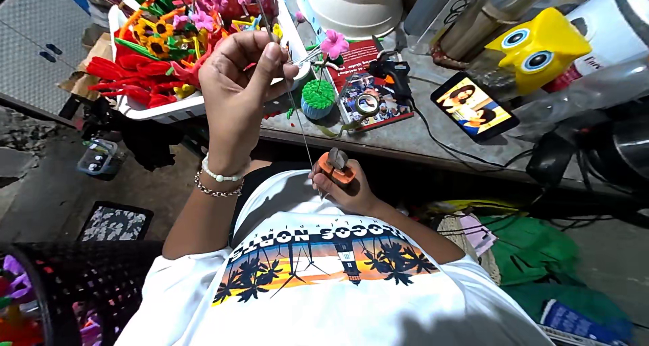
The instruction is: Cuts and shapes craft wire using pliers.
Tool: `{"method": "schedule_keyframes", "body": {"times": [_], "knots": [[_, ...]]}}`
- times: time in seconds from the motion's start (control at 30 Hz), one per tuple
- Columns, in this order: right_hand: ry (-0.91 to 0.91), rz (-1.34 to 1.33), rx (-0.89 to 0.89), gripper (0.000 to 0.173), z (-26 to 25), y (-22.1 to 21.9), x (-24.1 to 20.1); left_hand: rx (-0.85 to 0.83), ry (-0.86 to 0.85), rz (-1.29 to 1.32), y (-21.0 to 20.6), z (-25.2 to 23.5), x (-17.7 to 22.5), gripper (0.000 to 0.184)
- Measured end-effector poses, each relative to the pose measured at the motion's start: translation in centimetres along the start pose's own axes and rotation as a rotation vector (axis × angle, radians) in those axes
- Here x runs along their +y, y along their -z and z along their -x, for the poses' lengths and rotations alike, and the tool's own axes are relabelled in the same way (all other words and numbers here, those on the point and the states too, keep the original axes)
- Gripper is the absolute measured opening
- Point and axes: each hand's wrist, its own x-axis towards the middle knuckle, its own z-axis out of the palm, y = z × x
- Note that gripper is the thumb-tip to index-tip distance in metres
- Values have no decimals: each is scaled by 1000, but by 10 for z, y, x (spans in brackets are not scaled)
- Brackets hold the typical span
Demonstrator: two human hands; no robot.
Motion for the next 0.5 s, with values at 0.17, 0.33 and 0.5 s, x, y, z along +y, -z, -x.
{"method": "schedule_keyframes", "body": {"times": [0.17,0.33,0.5], "knots": [[-64,-19,45,15,-7,-6,-5,10,-10,-6,1,5,-5,12],[-206,-194,75,4,-4,-10,-2,-20,-27,-50,4,5,-2,13],[-217,-206,99,2,0,-10,1,-43,-57,-65,6,6,-3,13]]}}
